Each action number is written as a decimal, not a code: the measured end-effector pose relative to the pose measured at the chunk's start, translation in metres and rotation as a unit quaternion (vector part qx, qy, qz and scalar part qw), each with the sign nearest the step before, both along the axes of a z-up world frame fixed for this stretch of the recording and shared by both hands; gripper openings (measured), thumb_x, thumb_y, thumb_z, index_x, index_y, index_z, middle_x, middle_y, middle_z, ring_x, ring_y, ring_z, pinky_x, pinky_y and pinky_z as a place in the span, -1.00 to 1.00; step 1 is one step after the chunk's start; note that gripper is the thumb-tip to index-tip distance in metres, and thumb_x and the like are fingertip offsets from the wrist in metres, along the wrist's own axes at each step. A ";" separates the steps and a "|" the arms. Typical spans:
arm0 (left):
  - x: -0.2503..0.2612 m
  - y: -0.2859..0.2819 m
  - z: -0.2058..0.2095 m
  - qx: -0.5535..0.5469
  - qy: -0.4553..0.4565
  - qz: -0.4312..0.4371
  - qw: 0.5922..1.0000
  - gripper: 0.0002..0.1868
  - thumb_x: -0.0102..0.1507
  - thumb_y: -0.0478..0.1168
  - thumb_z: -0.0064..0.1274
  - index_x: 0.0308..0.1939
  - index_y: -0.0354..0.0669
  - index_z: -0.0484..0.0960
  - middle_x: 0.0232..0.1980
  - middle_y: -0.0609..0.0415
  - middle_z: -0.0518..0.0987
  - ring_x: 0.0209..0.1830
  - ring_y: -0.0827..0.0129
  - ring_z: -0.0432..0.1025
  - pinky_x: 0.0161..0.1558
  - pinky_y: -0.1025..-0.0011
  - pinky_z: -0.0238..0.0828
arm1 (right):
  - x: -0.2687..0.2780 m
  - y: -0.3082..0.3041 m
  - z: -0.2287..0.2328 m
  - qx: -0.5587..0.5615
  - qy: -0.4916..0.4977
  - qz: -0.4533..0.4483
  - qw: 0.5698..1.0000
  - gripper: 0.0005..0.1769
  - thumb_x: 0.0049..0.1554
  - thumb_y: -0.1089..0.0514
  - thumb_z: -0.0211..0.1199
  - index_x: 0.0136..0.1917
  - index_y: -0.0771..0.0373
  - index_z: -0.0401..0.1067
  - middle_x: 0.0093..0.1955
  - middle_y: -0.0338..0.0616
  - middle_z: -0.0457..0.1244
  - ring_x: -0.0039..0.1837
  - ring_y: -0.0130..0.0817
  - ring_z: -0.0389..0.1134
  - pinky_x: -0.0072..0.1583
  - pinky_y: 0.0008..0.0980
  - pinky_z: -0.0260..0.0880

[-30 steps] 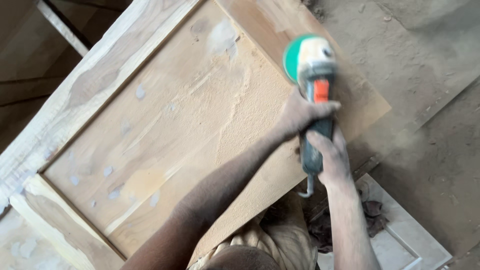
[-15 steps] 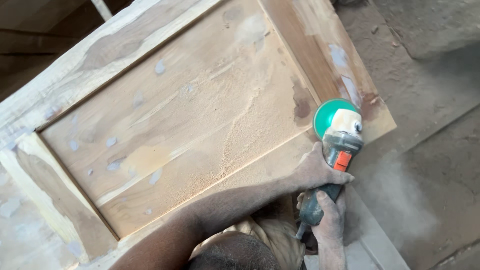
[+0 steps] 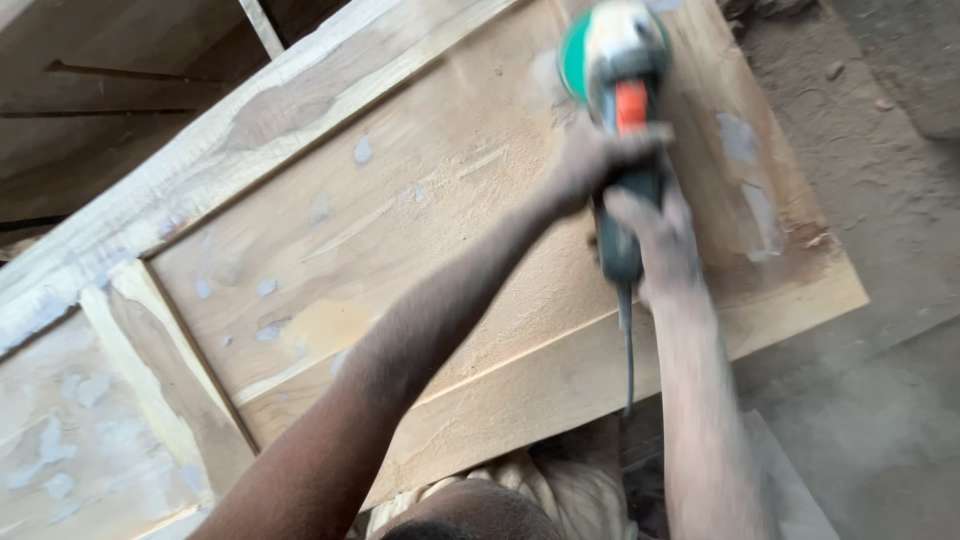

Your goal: The person uses an angle grinder with a sanding disc to smooth the surface of a wooden door. They systematically sand the entire surface, then lift and flip the door to inspect the other side.

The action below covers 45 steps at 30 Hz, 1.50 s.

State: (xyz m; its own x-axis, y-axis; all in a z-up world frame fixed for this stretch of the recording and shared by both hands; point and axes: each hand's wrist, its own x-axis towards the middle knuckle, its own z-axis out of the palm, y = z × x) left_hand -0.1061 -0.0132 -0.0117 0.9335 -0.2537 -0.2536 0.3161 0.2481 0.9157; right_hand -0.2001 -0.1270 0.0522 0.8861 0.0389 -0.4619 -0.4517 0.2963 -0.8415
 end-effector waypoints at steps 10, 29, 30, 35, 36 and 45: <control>0.077 0.062 0.001 -0.040 0.013 -0.039 0.998 -0.42 0.13 -0.08 0.36 0.06 -0.37 0.48 -0.12 -0.12 0.58 -0.15 0.18 0.57 -0.06 0.18 0.65 | 0.094 0.039 -0.009 0.019 -0.097 0.057 0.994 0.02 -0.06 -0.10 0.40 0.55 0.27 0.11 0.05 0.02 0.23 -0.17 -0.28 0.40 -0.25 -0.35 0.54; -0.197 -0.049 0.037 0.139 0.075 -0.157 0.975 0.02 -0.11 0.11 0.43 0.24 -0.37 0.31 0.03 -0.18 0.56 -0.03 0.18 0.54 -0.02 0.28 0.59 | -0.213 -0.020 0.027 0.001 0.076 -0.143 0.987 -0.14 0.04 0.06 0.25 0.54 0.27 0.06 -0.08 0.02 0.26 -0.24 -0.29 0.38 -0.24 -0.32 0.48; -0.213 -0.052 0.038 0.170 0.089 -0.183 0.964 0.03 -0.11 0.14 0.43 0.24 -0.39 0.31 0.04 -0.19 0.56 -0.01 0.17 0.54 -0.01 0.26 0.59 | -0.232 -0.020 0.028 0.004 0.089 -0.158 0.983 -0.16 0.06 0.07 0.25 0.54 0.28 0.06 -0.11 0.05 0.26 -0.24 -0.27 0.37 -0.24 -0.30 0.48; -0.272 -0.064 0.043 0.147 0.085 -0.267 0.949 0.19 -0.10 0.19 0.39 0.38 -0.43 0.16 0.10 -0.24 0.54 0.07 0.10 0.53 0.10 0.22 0.56 | -0.300 -0.016 0.031 0.012 0.086 -0.214 0.973 -0.19 0.08 0.12 0.19 0.53 0.33 0.01 -0.08 0.08 0.27 -0.17 -0.21 0.41 -0.19 -0.25 0.52; -0.277 -0.066 0.042 0.165 0.088 -0.292 0.938 0.21 -0.09 0.20 0.41 0.38 -0.46 0.13 0.12 -0.25 0.52 0.10 0.09 0.52 0.13 0.21 0.53 | -0.306 -0.014 0.029 0.015 0.081 -0.225 0.971 -0.18 0.08 0.13 0.18 0.53 0.33 0.00 -0.08 0.08 0.27 -0.16 -0.20 0.41 -0.18 -0.24 0.53; -0.238 -0.093 0.029 0.221 0.070 -0.292 0.928 0.19 -0.13 0.27 0.39 0.30 -0.49 0.24 0.13 -0.30 0.54 0.13 0.07 0.53 0.12 0.18 0.54 | -0.271 -0.038 0.022 0.003 0.047 -0.223 0.974 -0.17 0.11 0.13 0.21 0.58 0.31 0.03 -0.04 0.04 0.27 -0.17 -0.19 0.41 -0.19 -0.23 0.53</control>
State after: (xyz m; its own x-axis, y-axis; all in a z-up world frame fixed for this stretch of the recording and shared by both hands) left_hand -0.3442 -0.1060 0.0169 0.6204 -0.5482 -0.5608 0.4016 -0.3922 0.8276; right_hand -0.4714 -0.1645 0.0744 0.7690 -0.3374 -0.5430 -0.3523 0.4850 -0.8004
